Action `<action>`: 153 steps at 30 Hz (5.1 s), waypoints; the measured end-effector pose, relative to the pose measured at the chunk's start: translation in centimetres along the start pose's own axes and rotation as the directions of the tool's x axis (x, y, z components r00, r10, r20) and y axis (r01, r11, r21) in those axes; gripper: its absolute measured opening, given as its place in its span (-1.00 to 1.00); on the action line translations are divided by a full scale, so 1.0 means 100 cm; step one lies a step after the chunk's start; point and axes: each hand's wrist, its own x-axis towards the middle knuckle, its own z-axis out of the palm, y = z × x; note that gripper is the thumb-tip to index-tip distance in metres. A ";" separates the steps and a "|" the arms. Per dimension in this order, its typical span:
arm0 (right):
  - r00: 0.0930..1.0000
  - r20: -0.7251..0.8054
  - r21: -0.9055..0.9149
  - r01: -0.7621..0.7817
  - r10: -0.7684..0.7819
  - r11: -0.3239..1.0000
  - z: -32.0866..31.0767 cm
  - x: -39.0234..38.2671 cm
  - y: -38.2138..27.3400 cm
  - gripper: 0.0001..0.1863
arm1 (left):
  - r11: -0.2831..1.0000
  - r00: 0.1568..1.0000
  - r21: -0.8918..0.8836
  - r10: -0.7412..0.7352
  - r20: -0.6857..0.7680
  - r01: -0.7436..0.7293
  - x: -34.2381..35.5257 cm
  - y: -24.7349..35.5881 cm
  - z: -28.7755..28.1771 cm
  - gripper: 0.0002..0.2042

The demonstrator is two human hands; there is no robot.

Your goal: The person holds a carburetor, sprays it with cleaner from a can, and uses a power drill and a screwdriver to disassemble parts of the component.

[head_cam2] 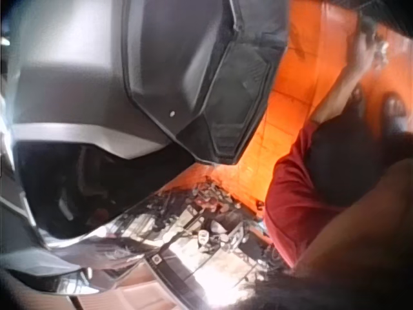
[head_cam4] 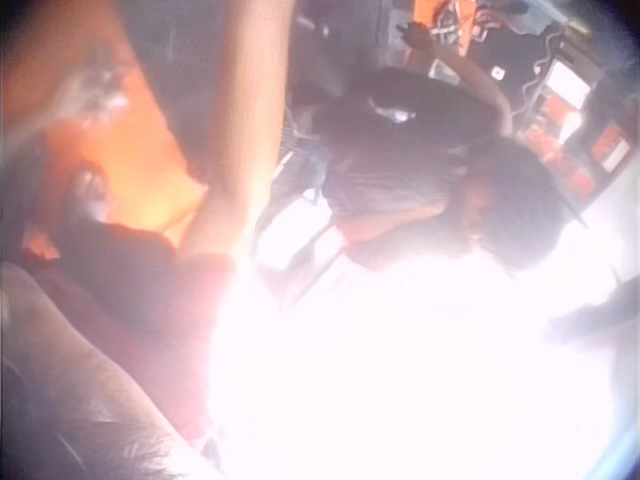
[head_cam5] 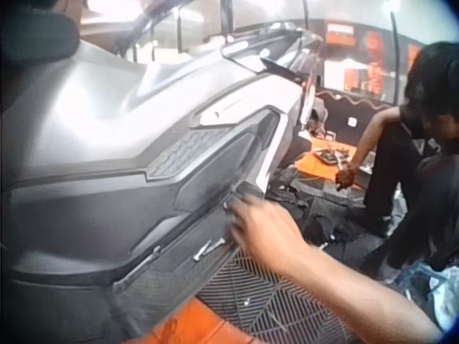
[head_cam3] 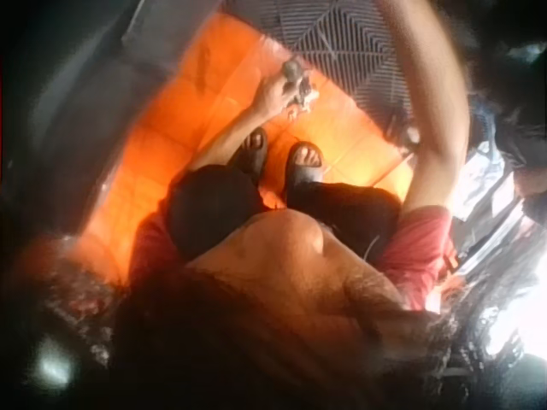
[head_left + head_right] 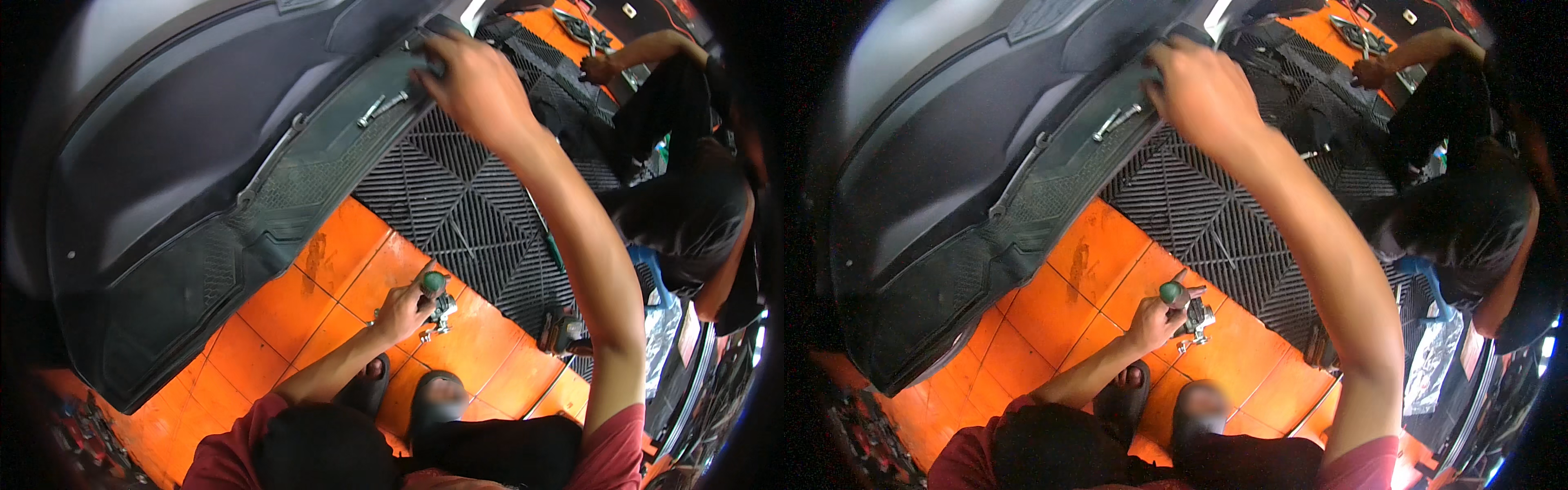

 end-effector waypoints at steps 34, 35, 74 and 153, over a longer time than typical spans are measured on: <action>0.874 0.359 0.249 -0.428 0.328 0.869 0.053 -0.338 -0.090 -0.88 | 1.000 0.988 0.005 0.019 -0.152 -0.019 -0.013 -0.022 -0.008 -0.74; 0.885 0.353 0.206 -0.391 0.305 0.897 0.051 -0.337 -0.088 -0.89 | 0.999 0.988 0.031 0.042 -0.146 -0.038 -0.007 -0.019 -0.007 -0.75; 0.926 0.362 0.149 -0.175 0.111 0.973 0.038 -0.331 -0.082 -0.85 | 0.992 0.992 0.032 0.120 -0.038 -0.119 -0.005 -0.010 -0.008 -0.57; 0.915 0.374 0.124 -0.210 0.150 0.970 0.036 -0.329 -0.086 -0.79 | 0.975 0.983 0.158 0.170 -0.067 -0.158 -0.012 0.003 -0.002 -0.53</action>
